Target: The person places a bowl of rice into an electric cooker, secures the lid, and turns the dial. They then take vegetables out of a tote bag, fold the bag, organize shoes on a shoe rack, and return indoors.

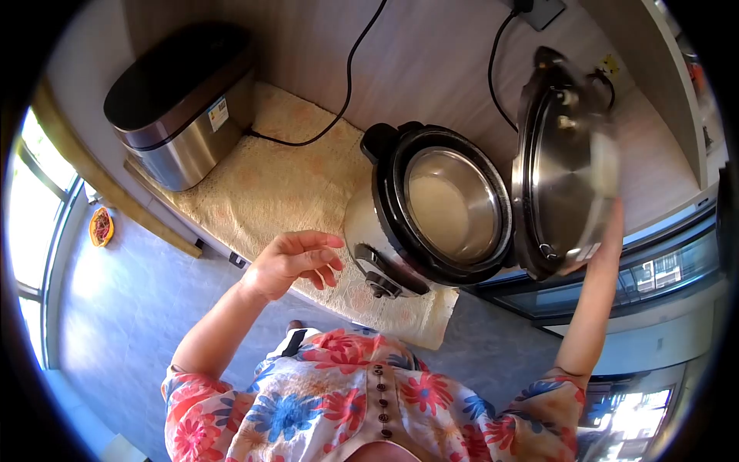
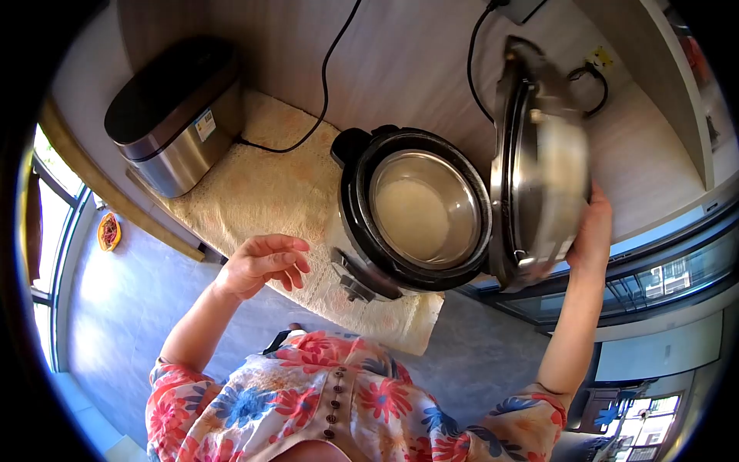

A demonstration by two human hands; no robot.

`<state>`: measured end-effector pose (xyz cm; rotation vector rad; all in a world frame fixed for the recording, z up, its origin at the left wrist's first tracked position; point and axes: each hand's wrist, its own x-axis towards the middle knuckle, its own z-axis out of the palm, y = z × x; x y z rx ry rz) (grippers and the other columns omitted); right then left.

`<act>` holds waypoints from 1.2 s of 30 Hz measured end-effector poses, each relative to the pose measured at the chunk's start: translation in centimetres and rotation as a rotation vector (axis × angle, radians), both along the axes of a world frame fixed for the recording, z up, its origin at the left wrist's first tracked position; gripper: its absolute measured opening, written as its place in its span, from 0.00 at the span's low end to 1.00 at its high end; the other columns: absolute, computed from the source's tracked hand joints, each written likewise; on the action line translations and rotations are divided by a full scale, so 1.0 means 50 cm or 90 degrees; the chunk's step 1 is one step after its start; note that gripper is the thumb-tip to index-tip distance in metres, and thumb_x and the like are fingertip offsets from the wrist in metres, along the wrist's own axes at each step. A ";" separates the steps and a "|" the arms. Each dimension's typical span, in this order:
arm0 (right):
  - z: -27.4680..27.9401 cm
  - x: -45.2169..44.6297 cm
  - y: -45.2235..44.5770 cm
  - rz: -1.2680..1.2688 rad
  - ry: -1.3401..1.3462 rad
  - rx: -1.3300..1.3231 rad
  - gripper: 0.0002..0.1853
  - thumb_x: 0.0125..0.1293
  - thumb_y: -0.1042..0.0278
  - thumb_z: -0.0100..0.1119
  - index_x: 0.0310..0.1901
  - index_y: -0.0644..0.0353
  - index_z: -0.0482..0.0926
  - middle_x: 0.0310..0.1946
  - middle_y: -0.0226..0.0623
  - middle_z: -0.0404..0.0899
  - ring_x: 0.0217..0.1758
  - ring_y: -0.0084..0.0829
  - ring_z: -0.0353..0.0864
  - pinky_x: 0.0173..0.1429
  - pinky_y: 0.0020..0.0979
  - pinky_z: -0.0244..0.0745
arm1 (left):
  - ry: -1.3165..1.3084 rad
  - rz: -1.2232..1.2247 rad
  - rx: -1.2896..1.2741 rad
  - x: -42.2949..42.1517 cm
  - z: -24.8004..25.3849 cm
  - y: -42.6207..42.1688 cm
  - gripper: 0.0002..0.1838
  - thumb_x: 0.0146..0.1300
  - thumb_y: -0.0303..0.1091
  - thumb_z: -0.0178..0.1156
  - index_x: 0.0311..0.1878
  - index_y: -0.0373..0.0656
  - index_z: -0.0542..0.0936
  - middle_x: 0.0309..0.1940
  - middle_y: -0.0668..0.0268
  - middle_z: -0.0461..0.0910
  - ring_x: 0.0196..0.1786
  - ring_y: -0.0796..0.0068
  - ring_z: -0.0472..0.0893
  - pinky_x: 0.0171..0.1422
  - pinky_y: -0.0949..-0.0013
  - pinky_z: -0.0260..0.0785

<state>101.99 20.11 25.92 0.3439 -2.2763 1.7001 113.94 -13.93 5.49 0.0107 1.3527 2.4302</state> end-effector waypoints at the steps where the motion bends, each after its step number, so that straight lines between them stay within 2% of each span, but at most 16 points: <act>1: -0.002 -0.005 -0.002 -0.016 -0.002 0.060 0.09 0.58 0.71 0.53 0.40 0.62 0.73 0.28 0.30 0.75 0.26 0.18 0.72 0.29 0.19 0.68 | -0.008 0.012 0.002 0.005 -0.007 -0.003 0.14 0.57 0.32 0.55 0.46 0.37 0.72 0.32 0.61 0.77 0.30 0.75 0.78 0.31 0.77 0.70; 2: 0.000 -0.010 -0.004 -0.039 -0.015 0.142 0.07 0.57 0.70 0.56 0.36 0.61 0.72 0.19 0.24 0.70 0.16 0.14 0.64 0.18 0.16 0.59 | -0.015 0.019 0.004 0.010 -0.014 -0.006 0.14 0.57 0.32 0.55 0.46 0.37 0.72 0.32 0.61 0.77 0.30 0.75 0.78 0.31 0.77 0.70; 4: 0.006 -0.009 -0.040 -0.067 -0.007 0.261 0.06 0.57 0.68 0.57 0.33 0.60 0.71 0.15 0.22 0.66 0.11 0.12 0.57 0.13 0.16 0.51 | -0.028 0.036 0.008 0.020 -0.027 -0.011 0.14 0.58 0.32 0.55 0.46 0.37 0.73 0.32 0.61 0.77 0.29 0.75 0.78 0.31 0.77 0.70; 5: 0.011 -0.010 -0.047 -0.048 -0.029 0.313 0.10 0.55 0.68 0.57 0.37 0.60 0.72 0.18 0.21 0.66 0.12 0.09 0.57 0.14 0.15 0.50 | -0.035 0.039 0.012 0.026 -0.034 -0.014 0.14 0.58 0.32 0.54 0.46 0.37 0.73 0.32 0.61 0.77 0.29 0.75 0.78 0.31 0.77 0.70; 8: -0.009 -0.019 -0.084 0.008 0.003 0.380 0.10 0.54 0.71 0.59 0.37 0.64 0.72 0.25 0.31 0.75 0.26 0.18 0.72 0.32 0.19 0.68 | -0.044 0.046 0.023 0.035 -0.052 -0.022 0.13 0.58 0.31 0.54 0.45 0.36 0.73 0.32 0.60 0.77 0.29 0.74 0.78 0.31 0.76 0.70; 9: -0.033 -0.047 -0.067 0.009 0.027 0.442 0.11 0.53 0.73 0.59 0.38 0.66 0.71 0.32 0.35 0.77 0.35 0.22 0.73 0.42 0.22 0.68 | -0.044 0.050 0.027 0.037 -0.056 -0.025 0.13 0.58 0.31 0.53 0.45 0.36 0.73 0.32 0.60 0.77 0.29 0.73 0.79 0.30 0.76 0.71; 10: -0.056 -0.054 -0.073 0.043 0.076 0.423 0.11 0.52 0.72 0.60 0.37 0.64 0.72 0.30 0.37 0.78 0.32 0.26 0.75 0.39 0.26 0.69 | -0.043 0.056 0.031 0.038 -0.060 -0.027 0.12 0.59 0.30 0.53 0.45 0.36 0.73 0.32 0.59 0.77 0.30 0.73 0.79 0.30 0.76 0.71; 13: -0.088 -0.056 -0.102 -0.052 0.160 0.573 0.13 0.49 0.67 0.62 0.35 0.61 0.72 0.27 0.44 0.77 0.32 0.39 0.77 0.37 0.32 0.69 | -0.049 0.061 0.029 0.042 -0.069 -0.032 0.12 0.59 0.30 0.53 0.45 0.36 0.73 0.32 0.60 0.77 0.29 0.73 0.79 0.29 0.76 0.71; 16: -0.097 -0.042 -0.140 -0.114 0.160 0.651 0.13 0.51 0.65 0.60 0.36 0.62 0.72 0.26 0.43 0.77 0.30 0.40 0.77 0.35 0.34 0.70 | -0.052 0.055 0.030 0.043 -0.079 -0.039 0.12 0.58 0.31 0.53 0.45 0.37 0.73 0.32 0.60 0.77 0.29 0.73 0.79 0.29 0.76 0.71; 19: -0.102 -0.038 -0.148 -0.117 0.102 0.668 0.14 0.52 0.64 0.59 0.37 0.61 0.71 0.24 0.42 0.76 0.27 0.40 0.76 0.33 0.34 0.69 | -0.067 0.051 0.015 0.043 -0.077 -0.049 0.14 0.58 0.34 0.54 0.46 0.37 0.73 0.31 0.63 0.77 0.29 0.75 0.78 0.31 0.76 0.69; 22: -0.103 -0.045 -0.140 -0.051 0.126 0.657 0.15 0.52 0.63 0.59 0.37 0.63 0.71 0.21 0.42 0.75 0.23 0.40 0.75 0.31 0.34 0.68 | -0.076 0.059 0.026 0.039 -0.087 -0.055 0.13 0.58 0.31 0.53 0.45 0.36 0.73 0.32 0.60 0.77 0.29 0.73 0.79 0.29 0.76 0.71; 25: -0.066 -0.025 -0.179 -0.025 -0.168 0.668 0.16 0.52 0.63 0.58 0.37 0.65 0.70 0.20 0.45 0.74 0.24 0.40 0.75 0.31 0.34 0.68 | -0.076 0.049 0.044 0.032 -0.092 -0.058 0.13 0.58 0.31 0.53 0.45 0.36 0.73 0.32 0.60 0.77 0.29 0.73 0.79 0.29 0.76 0.71; 29: -0.097 -0.060 -0.156 -0.034 -0.083 0.703 0.16 0.52 0.64 0.57 0.37 0.67 0.69 0.20 0.47 0.73 0.24 0.40 0.75 0.32 0.36 0.68 | -0.083 0.044 0.043 0.026 -0.097 -0.063 0.13 0.58 0.31 0.53 0.45 0.36 0.72 0.32 0.60 0.77 0.29 0.73 0.79 0.30 0.76 0.71; 32: -0.102 -0.067 -0.155 -0.056 -0.084 0.745 0.14 0.52 0.66 0.56 0.37 0.67 0.69 0.19 0.46 0.72 0.24 0.42 0.74 0.33 0.37 0.68 | -0.087 0.037 0.048 0.022 -0.100 -0.069 0.13 0.58 0.31 0.53 0.45 0.36 0.72 0.32 0.59 0.77 0.29 0.73 0.79 0.30 0.75 0.71; 35: -0.087 -0.059 -0.175 -0.089 -0.191 0.745 0.12 0.51 0.69 0.55 0.36 0.66 0.68 0.17 0.46 0.72 0.25 0.44 0.73 0.33 0.38 0.68 | -0.086 0.036 0.048 0.020 -0.106 -0.077 0.13 0.58 0.30 0.53 0.45 0.36 0.72 0.32 0.59 0.77 0.29 0.73 0.79 0.30 0.75 0.71; 36: -0.086 -0.059 -0.175 -0.073 -0.165 0.754 0.12 0.51 0.70 0.55 0.36 0.66 0.68 0.17 0.46 0.72 0.25 0.45 0.73 0.32 0.38 0.68 | -0.087 0.034 0.049 0.019 -0.108 -0.078 0.13 0.58 0.30 0.53 0.45 0.36 0.72 0.32 0.59 0.77 0.29 0.73 0.79 0.30 0.75 0.71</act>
